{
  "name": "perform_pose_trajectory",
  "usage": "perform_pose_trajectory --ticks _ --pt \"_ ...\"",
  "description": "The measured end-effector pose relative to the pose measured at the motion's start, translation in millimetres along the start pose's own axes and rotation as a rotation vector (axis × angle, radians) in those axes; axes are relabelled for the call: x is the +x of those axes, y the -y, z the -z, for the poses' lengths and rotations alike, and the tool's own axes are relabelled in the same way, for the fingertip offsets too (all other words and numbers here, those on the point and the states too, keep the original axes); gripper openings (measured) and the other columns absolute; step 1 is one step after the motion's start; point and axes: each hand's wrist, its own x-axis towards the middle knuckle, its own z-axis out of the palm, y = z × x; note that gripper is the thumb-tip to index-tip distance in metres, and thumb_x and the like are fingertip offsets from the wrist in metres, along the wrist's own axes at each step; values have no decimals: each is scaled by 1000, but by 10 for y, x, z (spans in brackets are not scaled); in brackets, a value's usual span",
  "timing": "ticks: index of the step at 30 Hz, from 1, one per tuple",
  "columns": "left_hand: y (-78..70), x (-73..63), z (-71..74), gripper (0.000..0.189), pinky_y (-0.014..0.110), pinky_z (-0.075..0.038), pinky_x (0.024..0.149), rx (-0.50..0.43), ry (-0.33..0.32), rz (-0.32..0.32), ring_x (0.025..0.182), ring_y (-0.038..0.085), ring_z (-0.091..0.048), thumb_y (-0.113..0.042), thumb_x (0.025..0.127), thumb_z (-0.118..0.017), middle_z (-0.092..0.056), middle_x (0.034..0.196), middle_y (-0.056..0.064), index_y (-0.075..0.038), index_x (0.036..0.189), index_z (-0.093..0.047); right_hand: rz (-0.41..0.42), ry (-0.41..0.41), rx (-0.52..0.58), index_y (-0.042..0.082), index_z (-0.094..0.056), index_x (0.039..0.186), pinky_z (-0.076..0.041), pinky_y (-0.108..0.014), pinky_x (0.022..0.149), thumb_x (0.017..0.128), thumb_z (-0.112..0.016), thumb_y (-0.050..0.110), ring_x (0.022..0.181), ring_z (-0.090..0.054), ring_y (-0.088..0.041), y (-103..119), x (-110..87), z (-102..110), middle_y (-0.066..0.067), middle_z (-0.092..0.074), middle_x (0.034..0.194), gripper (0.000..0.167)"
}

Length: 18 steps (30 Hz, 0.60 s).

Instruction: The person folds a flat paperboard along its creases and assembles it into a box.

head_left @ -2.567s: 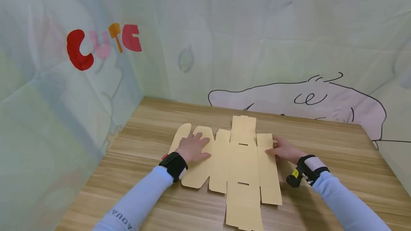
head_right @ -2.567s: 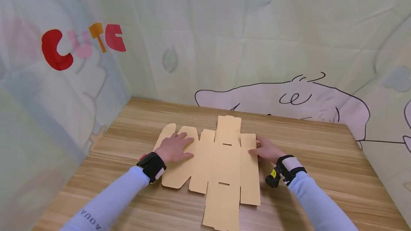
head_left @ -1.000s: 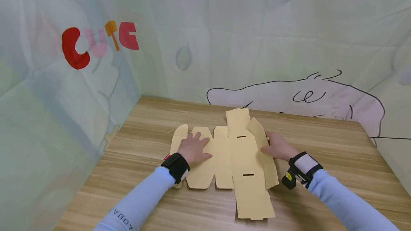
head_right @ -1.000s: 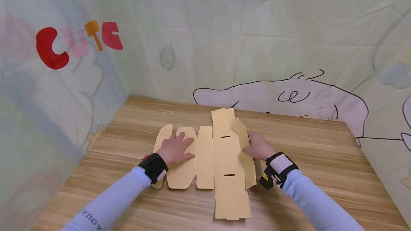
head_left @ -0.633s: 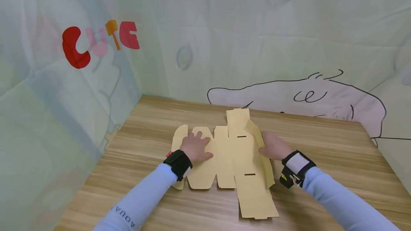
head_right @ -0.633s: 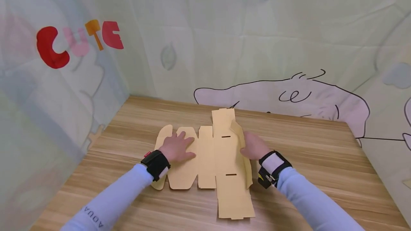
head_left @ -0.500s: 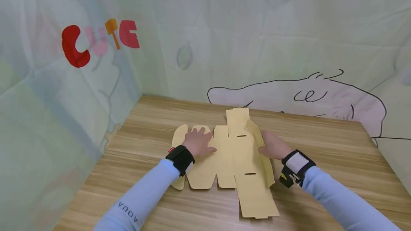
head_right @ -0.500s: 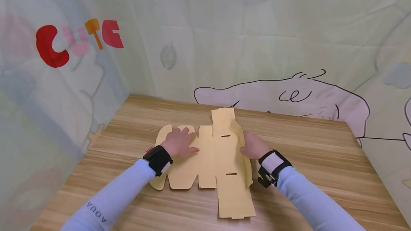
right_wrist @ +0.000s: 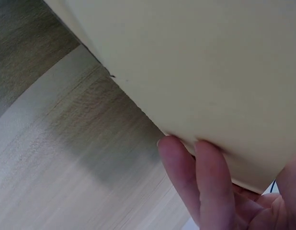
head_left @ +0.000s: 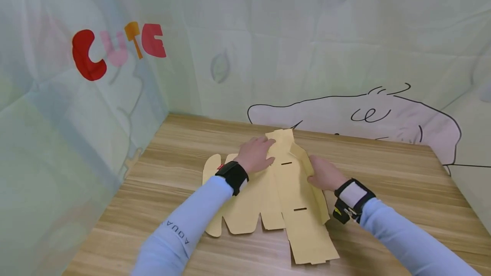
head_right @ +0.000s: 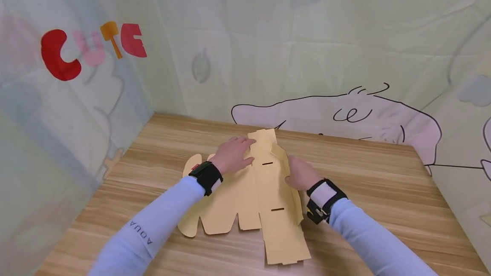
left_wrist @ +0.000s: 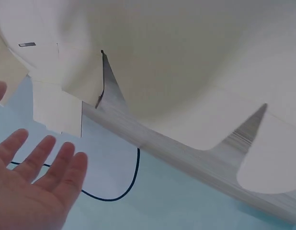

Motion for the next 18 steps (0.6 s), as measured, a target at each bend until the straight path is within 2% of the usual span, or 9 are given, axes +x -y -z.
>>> perform_pose_trajectory --ticks 5,10,14,18 --pt "-110 154 -16 55 38 -53 103 36 -26 -48 131 27 -56 -37 100 -59 -55 148 4 -19 151 -46 15 -6 -4 -14 -53 115 -56 -36 65 79 -67 -3 74 -59 -22 22 -12 17 -17 -63 89 41" --pt "-226 279 -46 54 38 -54 102 61 -25 -65 131 24 -56 -37 100 -58 -53 149 2 -21 151 -46 36 -16 -20 -14 -54 117 -57 -38 67 78 -67 -6 75 -59 -23 47 1 -3 -20 -66 95 42" --pt "-294 361 -68 54 40 -55 99 48 -21 -82 133 24 -55 -36 100 -60 -53 150 2 -20 151 -47 45 -22 -55 -13 -54 119 -57 -38 67 79 -66 -7 76 -61 -23 90 1 -9 -21 -68 97 42" --pt "-331 421 -102 53 36 -54 101 31 -17 -106 133 23 -55 -34 100 -61 -54 149 2 -20 149 -49 27 -16 -95 -14 -53 120 -55 -35 62 81 -67 -6 71 -60 -22 156 -13 6 -21 -67 92 42"
